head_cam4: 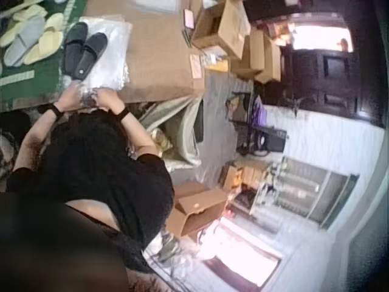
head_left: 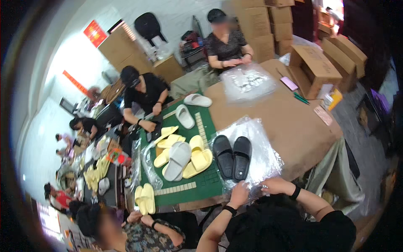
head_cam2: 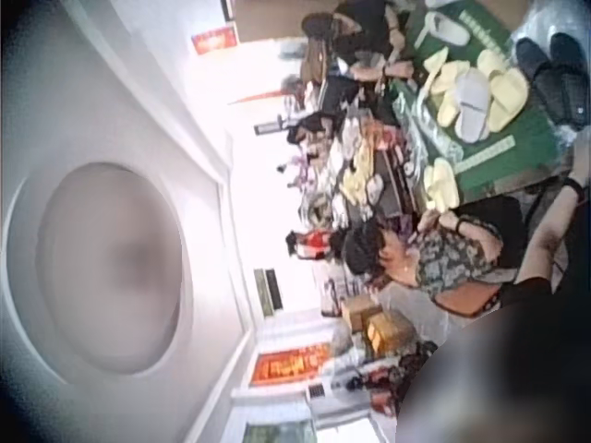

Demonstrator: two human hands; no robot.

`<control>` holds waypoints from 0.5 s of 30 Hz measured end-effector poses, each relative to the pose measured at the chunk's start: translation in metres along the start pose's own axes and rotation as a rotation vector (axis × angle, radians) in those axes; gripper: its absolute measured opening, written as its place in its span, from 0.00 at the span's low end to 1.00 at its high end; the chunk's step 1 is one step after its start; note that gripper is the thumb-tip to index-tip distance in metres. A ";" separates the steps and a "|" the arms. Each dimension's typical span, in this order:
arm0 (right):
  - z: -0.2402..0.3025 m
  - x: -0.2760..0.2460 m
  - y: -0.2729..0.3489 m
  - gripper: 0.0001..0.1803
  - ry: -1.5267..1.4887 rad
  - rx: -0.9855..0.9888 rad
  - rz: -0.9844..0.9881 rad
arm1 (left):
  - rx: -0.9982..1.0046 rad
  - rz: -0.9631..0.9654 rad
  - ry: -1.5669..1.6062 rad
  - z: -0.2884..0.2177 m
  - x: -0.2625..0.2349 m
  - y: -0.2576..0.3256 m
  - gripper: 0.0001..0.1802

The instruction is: Packing pairs of slippers into plastic bags and placing them in a large storage bag or box.

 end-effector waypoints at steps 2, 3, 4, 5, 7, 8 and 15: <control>0.009 -0.006 -0.011 0.18 -0.001 0.016 0.156 | -0.111 -0.045 -0.041 0.019 -0.002 0.002 0.21; 0.017 -0.011 -0.016 0.18 0.006 -0.005 0.166 | -0.190 -0.071 -0.075 0.026 -0.005 0.002 0.23; 0.029 -0.022 -0.020 0.19 -0.043 -0.130 0.073 | -0.207 -0.046 -0.076 0.040 0.008 0.003 0.27; 0.041 -0.035 -0.020 0.20 -0.097 -0.243 -0.021 | -0.214 -0.046 -0.073 0.047 0.016 0.003 0.27; 0.066 -0.073 -0.014 0.20 -0.121 -0.292 -0.029 | -0.154 -0.116 0.024 0.057 0.028 0.007 0.29; 0.082 -0.089 -0.009 0.20 -0.176 -0.342 -0.018 | -0.150 -0.153 -0.038 0.070 0.040 0.013 0.31; 0.005 -0.067 -0.032 0.21 -0.223 -0.215 -0.027 | -0.483 -0.045 0.167 0.066 0.059 -0.005 0.32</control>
Point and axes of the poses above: each hand's wrist, its own y-axis away from the middle knuckle, its own x-axis out of the palm, z = x × y, the point moved 7 cm from there along -y, towards the middle knuckle, and after that the axes turned 2 degrees about x, right-handed, at the moved point
